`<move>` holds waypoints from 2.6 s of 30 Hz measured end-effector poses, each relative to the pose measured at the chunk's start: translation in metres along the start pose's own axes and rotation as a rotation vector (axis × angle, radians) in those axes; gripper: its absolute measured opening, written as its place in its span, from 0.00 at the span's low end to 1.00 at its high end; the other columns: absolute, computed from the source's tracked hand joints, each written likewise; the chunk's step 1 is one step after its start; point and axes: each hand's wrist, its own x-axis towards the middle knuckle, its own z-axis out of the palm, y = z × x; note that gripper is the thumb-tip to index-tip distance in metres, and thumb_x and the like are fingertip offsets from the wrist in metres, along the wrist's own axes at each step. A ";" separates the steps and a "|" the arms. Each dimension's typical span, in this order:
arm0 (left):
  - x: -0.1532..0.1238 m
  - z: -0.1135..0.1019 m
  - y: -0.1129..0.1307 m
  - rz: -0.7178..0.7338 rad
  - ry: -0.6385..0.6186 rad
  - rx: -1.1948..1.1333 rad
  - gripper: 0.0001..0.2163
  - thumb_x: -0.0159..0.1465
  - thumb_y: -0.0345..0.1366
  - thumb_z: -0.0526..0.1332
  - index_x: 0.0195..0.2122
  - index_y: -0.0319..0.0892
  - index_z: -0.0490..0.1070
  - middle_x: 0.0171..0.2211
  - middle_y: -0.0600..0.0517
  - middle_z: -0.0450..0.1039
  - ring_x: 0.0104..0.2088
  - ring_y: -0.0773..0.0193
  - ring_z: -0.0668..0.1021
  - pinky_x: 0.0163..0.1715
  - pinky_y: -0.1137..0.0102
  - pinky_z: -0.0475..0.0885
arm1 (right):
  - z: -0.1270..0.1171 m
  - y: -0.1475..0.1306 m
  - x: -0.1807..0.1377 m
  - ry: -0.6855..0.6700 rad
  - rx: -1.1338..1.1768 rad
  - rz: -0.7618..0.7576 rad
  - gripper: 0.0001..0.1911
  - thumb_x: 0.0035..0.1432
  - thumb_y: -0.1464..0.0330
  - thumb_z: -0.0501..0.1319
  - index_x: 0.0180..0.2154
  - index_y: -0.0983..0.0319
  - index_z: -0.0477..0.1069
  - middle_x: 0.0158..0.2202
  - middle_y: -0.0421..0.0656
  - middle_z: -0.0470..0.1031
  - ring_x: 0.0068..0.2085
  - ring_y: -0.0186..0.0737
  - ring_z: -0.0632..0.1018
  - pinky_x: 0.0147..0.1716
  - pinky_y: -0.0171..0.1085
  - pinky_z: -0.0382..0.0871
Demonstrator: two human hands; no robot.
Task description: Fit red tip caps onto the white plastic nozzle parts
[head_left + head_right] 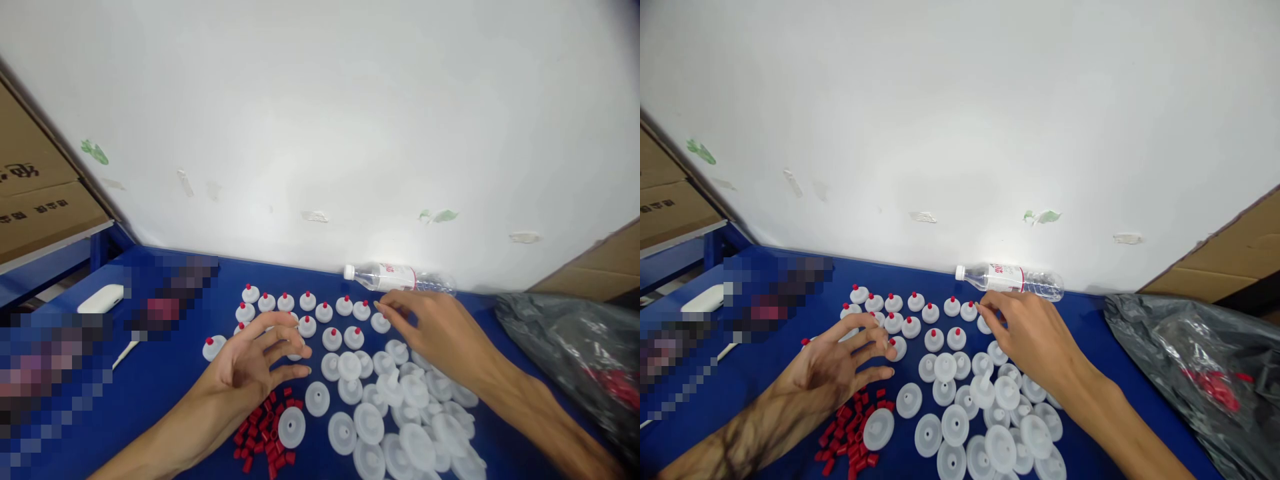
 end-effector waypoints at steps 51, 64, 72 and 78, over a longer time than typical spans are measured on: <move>0.001 -0.001 0.004 0.019 0.013 0.014 0.25 0.51 0.20 0.64 0.47 0.53 0.78 0.45 0.53 0.76 0.50 0.59 0.77 0.52 0.64 0.75 | -0.002 -0.001 -0.001 0.030 -0.027 -0.037 0.15 0.75 0.61 0.56 0.39 0.55 0.79 0.31 0.37 0.83 0.30 0.40 0.82 0.28 0.38 0.67; 0.003 -0.010 0.007 0.089 0.044 0.183 0.21 0.54 0.22 0.62 0.46 0.51 0.78 0.44 0.52 0.75 0.49 0.58 0.76 0.53 0.65 0.75 | -0.004 0.000 0.000 0.077 -0.012 -0.042 0.13 0.74 0.62 0.57 0.39 0.55 0.79 0.33 0.37 0.83 0.31 0.40 0.82 0.29 0.38 0.68; 0.004 -0.013 0.011 0.094 0.012 0.305 0.17 0.57 0.28 0.64 0.46 0.52 0.78 0.42 0.51 0.75 0.45 0.55 0.75 0.46 0.65 0.74 | -0.026 0.008 0.002 0.149 -0.035 -0.040 0.13 0.74 0.62 0.57 0.41 0.55 0.80 0.40 0.40 0.86 0.38 0.43 0.85 0.37 0.39 0.74; -0.002 -0.021 0.026 0.364 0.052 1.250 0.11 0.69 0.31 0.61 0.45 0.52 0.82 0.44 0.50 0.77 0.45 0.54 0.72 0.50 0.64 0.64 | -0.038 0.024 -0.023 0.213 -0.040 -0.050 0.16 0.74 0.54 0.57 0.44 0.53 0.81 0.43 0.40 0.86 0.43 0.47 0.85 0.44 0.44 0.78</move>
